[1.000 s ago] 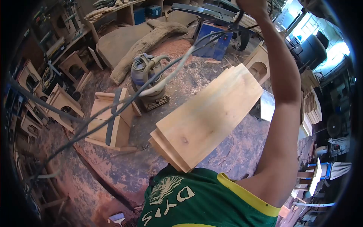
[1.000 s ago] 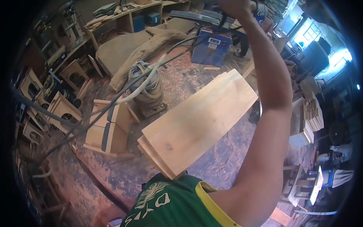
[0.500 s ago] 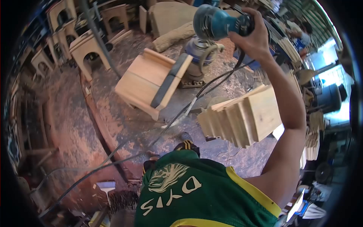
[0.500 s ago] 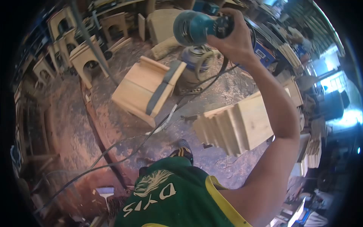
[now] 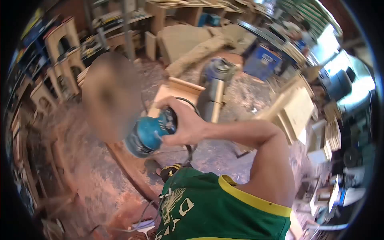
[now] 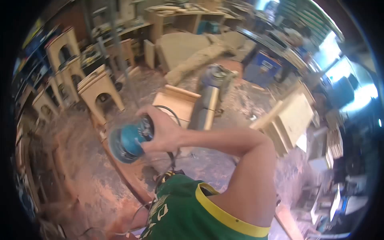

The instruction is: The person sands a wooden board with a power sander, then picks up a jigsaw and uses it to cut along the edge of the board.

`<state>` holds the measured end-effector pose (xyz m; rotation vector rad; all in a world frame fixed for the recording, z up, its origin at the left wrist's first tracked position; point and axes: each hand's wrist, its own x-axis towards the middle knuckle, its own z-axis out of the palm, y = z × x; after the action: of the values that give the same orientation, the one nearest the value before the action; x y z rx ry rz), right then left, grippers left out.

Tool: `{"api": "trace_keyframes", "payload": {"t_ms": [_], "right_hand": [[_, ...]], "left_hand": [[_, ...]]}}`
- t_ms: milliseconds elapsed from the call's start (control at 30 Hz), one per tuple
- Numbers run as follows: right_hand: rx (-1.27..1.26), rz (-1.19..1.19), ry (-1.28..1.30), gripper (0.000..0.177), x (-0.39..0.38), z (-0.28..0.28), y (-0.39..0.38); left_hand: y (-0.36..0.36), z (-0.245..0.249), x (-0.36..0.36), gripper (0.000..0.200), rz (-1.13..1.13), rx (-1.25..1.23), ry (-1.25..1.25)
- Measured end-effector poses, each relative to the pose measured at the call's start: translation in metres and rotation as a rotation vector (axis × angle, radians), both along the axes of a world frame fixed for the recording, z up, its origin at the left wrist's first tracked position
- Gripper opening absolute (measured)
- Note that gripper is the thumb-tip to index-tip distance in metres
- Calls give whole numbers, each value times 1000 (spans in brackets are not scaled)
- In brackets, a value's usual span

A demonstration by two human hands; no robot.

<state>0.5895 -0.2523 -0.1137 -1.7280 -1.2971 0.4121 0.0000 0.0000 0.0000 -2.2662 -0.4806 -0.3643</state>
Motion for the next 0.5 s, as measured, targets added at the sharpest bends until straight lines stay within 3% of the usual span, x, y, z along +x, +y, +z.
{"api": "trace_keyframes", "payload": {"t_ms": [33,67,100,167,200,233,267,300,333,367,433,500], "right_hand": [[30,23,-80,81,-7,-9,18],[-7,20,-63,85,-10,-25,35],[-198,-24,20,90,-13,-34,49],[-239,-95,-22,90,-12,-78,80],[-272,-169,46,89,-16,-95,102],[-356,-223,137,86,-24,-94,121],[-343,-227,-67,87,-12,-128,133],[-343,-247,-100,87,-4,-155,146],[-456,-311,-3,85,-4,-150,164],[-519,-360,-8,84,5,-164,174],[-556,-402,-13,84,16,-192,194],[-651,-411,-50,86,10,-193,226]], "left_hand": [[42,-18,-1,36,65,-4,16],[92,-61,-76,24,189,-258,62],[105,-78,-57,23,231,-324,18],[127,-109,-16,21,313,-447,-80],[147,-123,4,14,265,-609,-142],[162,-139,13,8,130,-587,-60],[179,-168,30,4,155,-651,-91],[195,-203,35,10,290,-857,-72],[221,-261,23,13,194,-813,124],[228,-274,45,18,259,-883,218],[245,-242,111,22,357,-1072,432],[264,-266,156,24,156,-1221,593]]}}
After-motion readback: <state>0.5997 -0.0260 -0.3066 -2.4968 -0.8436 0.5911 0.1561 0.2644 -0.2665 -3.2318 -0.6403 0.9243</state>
